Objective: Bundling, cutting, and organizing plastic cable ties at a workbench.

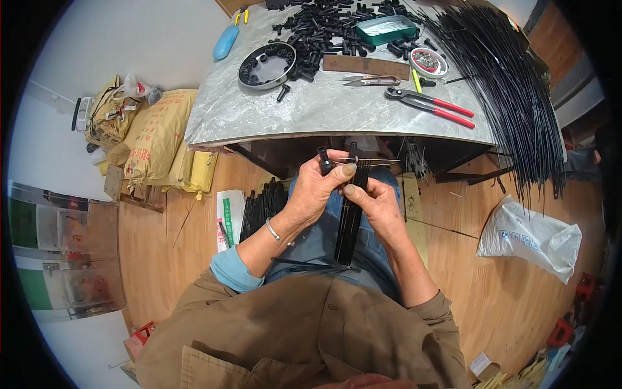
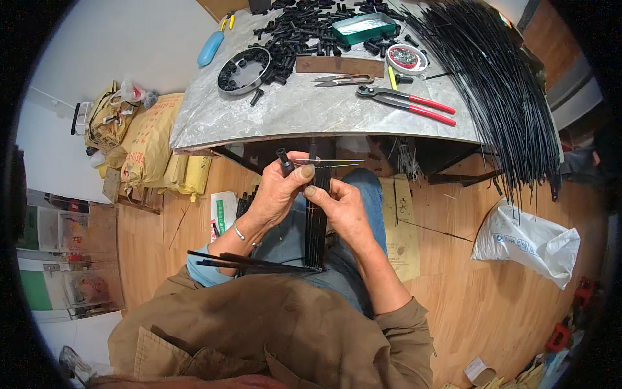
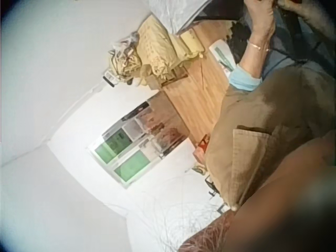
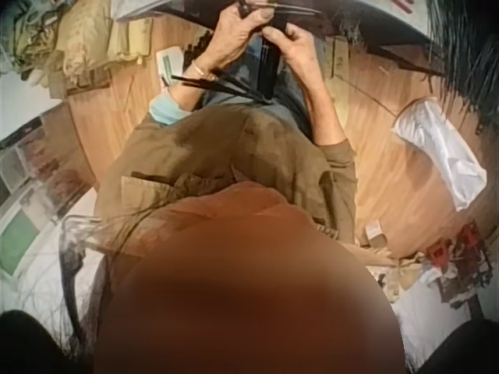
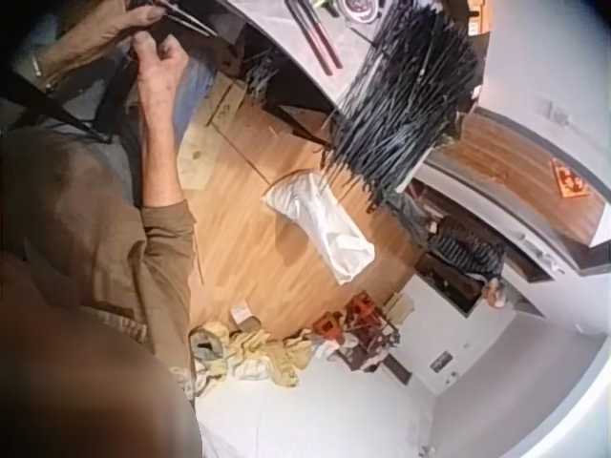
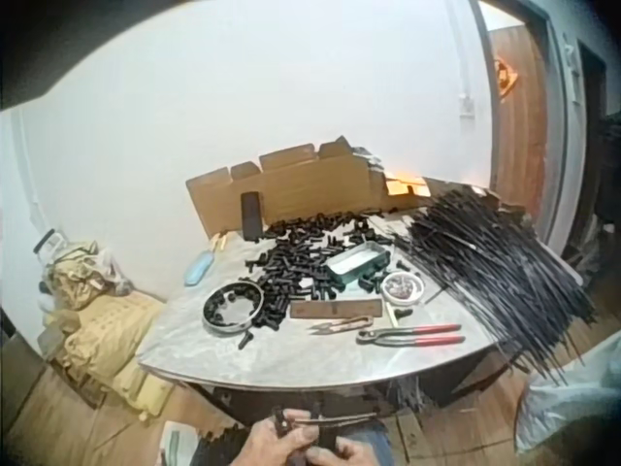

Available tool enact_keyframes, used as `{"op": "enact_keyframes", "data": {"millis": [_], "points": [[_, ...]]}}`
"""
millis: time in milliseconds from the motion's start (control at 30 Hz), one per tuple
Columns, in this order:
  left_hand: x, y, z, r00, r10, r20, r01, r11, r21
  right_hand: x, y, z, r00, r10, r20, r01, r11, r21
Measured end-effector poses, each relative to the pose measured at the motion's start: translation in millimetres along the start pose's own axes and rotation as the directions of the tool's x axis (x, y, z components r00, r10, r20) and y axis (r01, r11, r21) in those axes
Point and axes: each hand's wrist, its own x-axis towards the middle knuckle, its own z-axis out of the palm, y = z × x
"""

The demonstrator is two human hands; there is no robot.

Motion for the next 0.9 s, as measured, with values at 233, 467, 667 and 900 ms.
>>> {"op": "enact_keyframes", "data": {"millis": [233,467,667,900], "points": [[0.5,2.2,0.1,0.998,-0.051,0.027,0.056,0.967,-0.248,0.6,-0.4,-4.4,0.996,0.081,0.04,-0.085,0.991,0.104],[-7.7,4.9,-1.9,0.996,-0.011,0.089,0.026,0.985,-0.168,-2.4,5.1,-3.4,0.988,0.108,0.11,-0.124,0.981,0.146],[-7.4,7.5,-2.9,1.0,0.021,0.024,-0.023,0.996,0.091,-5.0,-7.4,12.1,0.994,-0.11,-0.022,0.112,0.991,0.069],[-9.2,19.6,-0.1,0.999,-0.048,0.019,0.044,0.985,0.169,-9.7,-17.8,31.3,0.989,-0.086,-0.121,0.115,0.96,0.255]]}}
